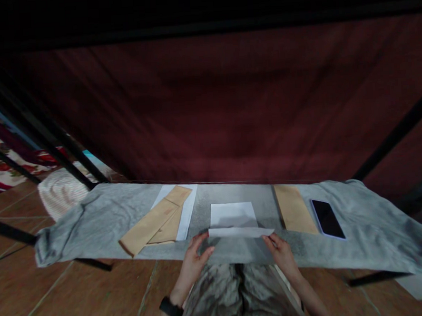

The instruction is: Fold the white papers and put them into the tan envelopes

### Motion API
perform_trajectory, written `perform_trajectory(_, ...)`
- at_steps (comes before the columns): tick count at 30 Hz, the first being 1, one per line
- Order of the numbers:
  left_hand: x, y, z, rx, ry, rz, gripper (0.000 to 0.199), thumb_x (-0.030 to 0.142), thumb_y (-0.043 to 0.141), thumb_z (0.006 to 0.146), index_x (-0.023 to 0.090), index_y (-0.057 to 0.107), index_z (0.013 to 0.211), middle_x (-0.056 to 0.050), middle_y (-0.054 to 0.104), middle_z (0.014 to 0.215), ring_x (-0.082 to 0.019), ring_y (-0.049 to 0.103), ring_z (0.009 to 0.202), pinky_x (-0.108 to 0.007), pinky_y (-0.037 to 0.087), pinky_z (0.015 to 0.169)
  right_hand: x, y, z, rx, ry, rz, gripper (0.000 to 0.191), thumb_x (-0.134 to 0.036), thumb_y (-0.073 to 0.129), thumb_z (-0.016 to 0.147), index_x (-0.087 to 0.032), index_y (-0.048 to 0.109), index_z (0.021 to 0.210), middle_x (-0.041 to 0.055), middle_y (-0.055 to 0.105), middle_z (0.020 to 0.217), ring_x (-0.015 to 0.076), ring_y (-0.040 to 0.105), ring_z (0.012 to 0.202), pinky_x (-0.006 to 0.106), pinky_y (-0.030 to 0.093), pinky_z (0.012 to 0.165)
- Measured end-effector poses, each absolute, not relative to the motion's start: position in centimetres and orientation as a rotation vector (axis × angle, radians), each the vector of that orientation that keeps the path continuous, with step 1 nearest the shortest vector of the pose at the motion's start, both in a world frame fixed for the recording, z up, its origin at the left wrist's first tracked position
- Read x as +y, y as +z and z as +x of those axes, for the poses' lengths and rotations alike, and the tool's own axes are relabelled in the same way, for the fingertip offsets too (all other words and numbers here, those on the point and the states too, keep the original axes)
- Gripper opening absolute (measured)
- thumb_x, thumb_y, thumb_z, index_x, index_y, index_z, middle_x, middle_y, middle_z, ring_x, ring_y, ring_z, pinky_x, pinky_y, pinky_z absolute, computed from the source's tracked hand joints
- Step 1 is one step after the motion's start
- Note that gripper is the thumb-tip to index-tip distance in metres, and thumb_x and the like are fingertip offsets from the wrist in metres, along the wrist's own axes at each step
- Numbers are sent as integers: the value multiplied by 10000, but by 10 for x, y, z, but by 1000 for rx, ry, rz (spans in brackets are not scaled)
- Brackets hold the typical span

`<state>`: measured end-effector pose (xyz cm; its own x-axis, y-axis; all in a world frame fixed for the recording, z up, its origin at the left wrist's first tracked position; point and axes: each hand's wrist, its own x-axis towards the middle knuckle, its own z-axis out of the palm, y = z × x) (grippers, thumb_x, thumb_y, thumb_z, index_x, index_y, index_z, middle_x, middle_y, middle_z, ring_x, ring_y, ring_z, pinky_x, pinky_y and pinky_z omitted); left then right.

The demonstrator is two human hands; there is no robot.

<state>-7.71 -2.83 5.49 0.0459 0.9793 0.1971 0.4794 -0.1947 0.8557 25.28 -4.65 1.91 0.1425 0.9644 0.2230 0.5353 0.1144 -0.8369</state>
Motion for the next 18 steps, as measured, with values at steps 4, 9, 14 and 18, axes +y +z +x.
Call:
perform_trajectory(4, 1, 40, -61, 1571, 1054, 1649, 365, 429, 613, 865, 185, 698, 1123, -97, 756, 1080, -246, 697, 1026, -393, 550, 918, -26, 18, 249, -1447, 592, -1525, 507, -592, 438, 961, -181, 723, 1043, 110, 775, 974, 259, 721, 893, 334, 583, 765)
perform_trajectory(9, 20, 34, -43, 1694, 916, 1665, 189, 293, 569, 879, 176, 696, 957, -57, 758, 865, -210, 703, 815, -329, 537, 777, -5, 8, 244, -1546, 495, -1620, 412, -431, 411, 957, -183, 689, 1134, 107, 778, 1027, 249, 739, 892, 344, 587, 791)
perform_trajectory(14, 25, 36, -36, 1775, 927, 1652, 421, 219, 551, 890, 169, 598, 1306, -48, 749, 919, -205, 706, 827, -316, 531, 786, 1, -2, 238, -1566, 412, -1747, 382, -349, 424, 943, -184, 681, 1172, 113, 778, 975, 278, 744, 848, 370, 571, 754)
perform_trajectory(18, 25, 35, -32, 1800, 927, 1702, 603, 150, 542, 873, 162, 464, 1471, -69, 743, 1031, -222, 711, 907, -337, 550, 836, 0, -7, 232, -1597, 327, -1821, 462, -303, 401, 956, -146, 574, 1356, 155, 752, 1127, 287, 742, 895, 385, 558, 771)
